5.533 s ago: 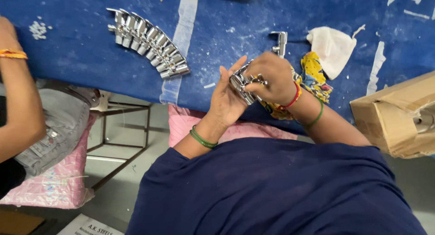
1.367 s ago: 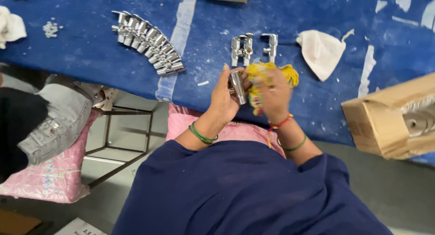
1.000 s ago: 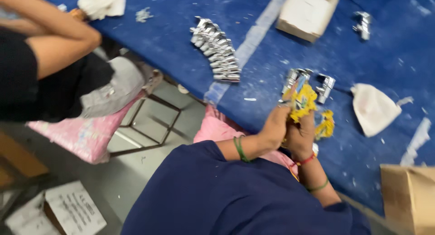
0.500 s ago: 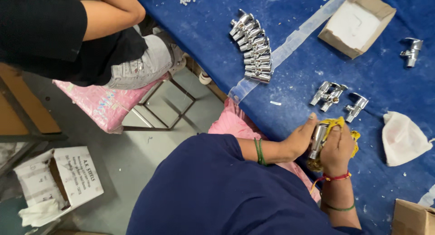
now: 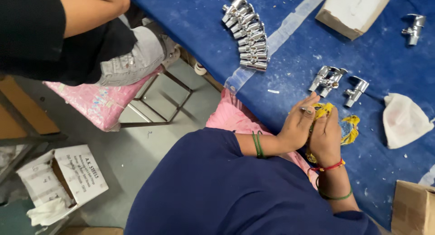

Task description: The person wipes and polishes small chrome-finished metal parts using a patterned cloth. They handle each part individually, turning it over to clean multiple sides, then place the finished pieces in a neat row on the blue work surface.

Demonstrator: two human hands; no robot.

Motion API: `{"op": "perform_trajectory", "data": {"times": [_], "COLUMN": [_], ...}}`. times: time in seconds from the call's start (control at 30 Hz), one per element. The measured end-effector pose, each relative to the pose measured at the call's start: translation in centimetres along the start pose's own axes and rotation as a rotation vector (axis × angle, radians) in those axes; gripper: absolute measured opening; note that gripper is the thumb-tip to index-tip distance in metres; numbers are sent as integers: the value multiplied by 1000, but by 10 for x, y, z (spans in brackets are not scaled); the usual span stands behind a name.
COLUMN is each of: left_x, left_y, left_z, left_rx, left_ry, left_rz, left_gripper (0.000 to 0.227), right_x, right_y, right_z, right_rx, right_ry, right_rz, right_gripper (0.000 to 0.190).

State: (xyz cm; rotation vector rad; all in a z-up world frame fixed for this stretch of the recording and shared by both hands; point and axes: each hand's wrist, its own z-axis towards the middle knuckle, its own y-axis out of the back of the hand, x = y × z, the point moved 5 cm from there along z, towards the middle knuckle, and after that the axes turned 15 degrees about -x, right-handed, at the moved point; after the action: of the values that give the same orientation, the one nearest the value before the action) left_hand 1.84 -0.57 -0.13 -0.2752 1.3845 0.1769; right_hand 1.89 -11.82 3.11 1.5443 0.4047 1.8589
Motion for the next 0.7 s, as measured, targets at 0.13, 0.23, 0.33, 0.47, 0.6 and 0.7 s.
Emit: {"op": "perform_trajectory", "data": {"times": [0.13, 0.23, 0.33, 0.47, 0.6, 0.7], "left_x": [-3, -5, -1, 7, 13, 30], "left_y": [0, 0, 0, -1, 5, 6], "left_z": [9, 13, 13, 9, 9, 8], "left_rx": [66, 83, 64, 134, 123, 93], "left_ry": [61, 3, 101, 347, 444, 646], "left_rz": [-192, -220, -307, -514, -490, -471], "left_gripper": [55, 54, 56, 65, 78, 84], "right_x": [-15, -18, -12, -4, -5, 1], "right_y": [-6, -12, -14, -12, -16, -24], "right_z": [-2, -5, -6, -7, -10, -10], "right_rx": [-11, -6, 13, 57, 165, 231], "right_ry": [-89, -156, -92, -16, 8, 302], "right_rz": [138, 381, 462, 273, -47, -263], "right_gripper": [31, 36, 39, 43, 42, 37]}}
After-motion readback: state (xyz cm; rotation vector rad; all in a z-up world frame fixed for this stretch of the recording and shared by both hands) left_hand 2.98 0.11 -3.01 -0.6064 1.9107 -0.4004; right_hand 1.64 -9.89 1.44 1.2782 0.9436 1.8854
